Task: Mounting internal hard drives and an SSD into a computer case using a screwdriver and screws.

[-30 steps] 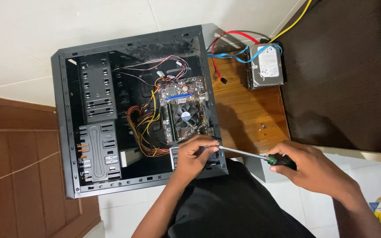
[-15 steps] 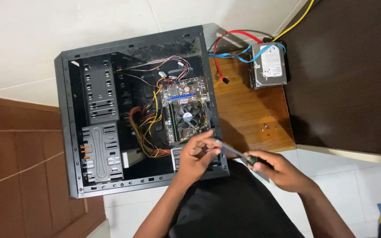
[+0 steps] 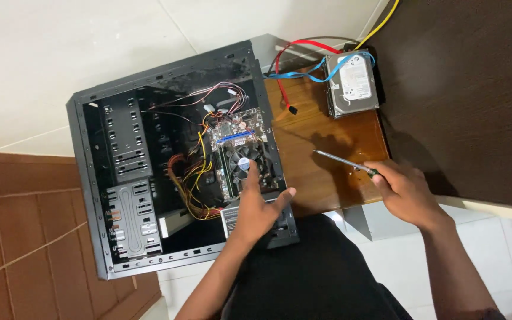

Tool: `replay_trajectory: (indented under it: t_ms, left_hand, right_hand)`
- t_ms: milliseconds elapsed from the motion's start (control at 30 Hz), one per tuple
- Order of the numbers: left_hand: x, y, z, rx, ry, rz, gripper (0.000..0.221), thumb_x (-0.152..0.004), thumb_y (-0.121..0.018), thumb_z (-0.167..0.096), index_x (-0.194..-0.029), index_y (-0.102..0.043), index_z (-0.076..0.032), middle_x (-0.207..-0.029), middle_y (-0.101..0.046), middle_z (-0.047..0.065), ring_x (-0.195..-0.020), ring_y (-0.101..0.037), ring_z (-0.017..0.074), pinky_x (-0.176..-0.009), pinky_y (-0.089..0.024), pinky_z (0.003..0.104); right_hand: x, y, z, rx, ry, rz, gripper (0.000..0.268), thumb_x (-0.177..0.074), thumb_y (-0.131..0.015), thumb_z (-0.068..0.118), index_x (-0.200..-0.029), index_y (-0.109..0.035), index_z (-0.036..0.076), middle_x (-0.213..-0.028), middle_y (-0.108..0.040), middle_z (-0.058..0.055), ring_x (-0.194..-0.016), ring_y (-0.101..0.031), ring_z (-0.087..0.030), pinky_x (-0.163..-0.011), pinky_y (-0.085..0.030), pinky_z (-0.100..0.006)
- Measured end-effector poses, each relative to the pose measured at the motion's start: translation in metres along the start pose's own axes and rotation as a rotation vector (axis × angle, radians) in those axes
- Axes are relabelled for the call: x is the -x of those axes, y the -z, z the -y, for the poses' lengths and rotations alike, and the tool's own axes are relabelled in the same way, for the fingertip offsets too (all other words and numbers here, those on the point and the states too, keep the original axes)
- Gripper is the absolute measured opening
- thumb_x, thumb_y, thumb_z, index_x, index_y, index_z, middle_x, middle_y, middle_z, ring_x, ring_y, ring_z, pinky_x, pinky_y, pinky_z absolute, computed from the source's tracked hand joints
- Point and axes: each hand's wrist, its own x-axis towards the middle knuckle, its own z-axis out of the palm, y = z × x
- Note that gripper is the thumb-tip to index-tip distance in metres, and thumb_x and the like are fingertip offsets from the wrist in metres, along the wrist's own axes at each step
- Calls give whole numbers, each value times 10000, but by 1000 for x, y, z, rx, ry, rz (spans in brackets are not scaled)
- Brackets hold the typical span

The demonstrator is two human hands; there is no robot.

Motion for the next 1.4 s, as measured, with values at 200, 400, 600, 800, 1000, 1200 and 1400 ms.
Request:
replay_trajectory:
  t_ms: [200, 400, 600, 800, 1000, 1200, 1400]
  left_hand:
    - [-24, -13, 13, 70, 35, 104, 967, -875, -673, -88, -1567, -48, 167, -1412, -455, 442, -1279, -556, 471, -974, -518, 533]
    - [-24, -12, 5, 212, 87, 103, 975, -837, -693, -4, -1574, -69, 131, -1571, -281, 400, -1467, -329, 462, -1171, -370, 511]
    - [-27, -20, 19, 310, 19, 59, 1012, -794, -724, 50, -1574, -85, 136, -1550, -350, 386, -1468, -321, 463, -1164, -361, 518]
    - [-29, -22, 6, 228, 42, 32, 1021, -791, -726, 16, -1587, -93, 100, -1579, -256, 400, -1474, -267, 527, -1184, -316, 600]
    - [-64, -25, 55, 403, 93, 97, 1233, -682, -757, 44, -1572, 95, 108, -1572, -160, 440, -1482, -160, 601, -1168, -240, 681]
    - [-75, -25, 46, 327, 78, 49, 766, -607, -703, 97, -1330, -457, 46, -969, -563, 149, -929, -552, 254, -711, -499, 397]
    - [-72, -25, 43, 340, 32, 42, 682, -621, -693, 68, -1272, -493, 32, -953, -556, 112, -892, -507, 220, -718, -481, 388]
  right_hand:
    - [-21, -12, -13, 82, -38, 84, 360, -1041, -478, 221, -1323, -691, 294, -1098, -766, -85, -1068, -717, -352, -1030, -450, -522]
    - [-50, -32, -21, 83, -37, 187, 413, -1041, -443, 241, -1359, -640, 416, -1112, -747, -9, -1099, -689, -286, -1109, -342, -490]
    - [-59, -31, -6, 121, 65, 200, 374, -1033, -475, 213, -1317, -655, 376, -1020, -729, -28, -1090, -679, -266, -1096, -333, -488]
    - [-73, -34, -14, 259, 73, 158, 328, -1035, -480, 256, -1279, -640, 405, -996, -718, 7, -1049, -683, -202, -1086, -340, -452]
    - [-105, -33, -2, 231, -85, 259, 330, -1077, -360, 402, -1185, -669, 367, -1044, -750, -101, -1120, -687, -306, -1077, -387, -501]
    - [-138, -71, -22, 420, -8, 236, 375, -1019, -361, 418, -1316, -572, 511, -1184, -728, -22, -1208, -639, -271, -1073, -302, -481]
    - [-148, -84, -27, 428, 11, 244, 362, -1005, -370, 393, -1262, -603, 493, -1137, -737, -31, -1193, -640, -285, -1052, -313, -504]
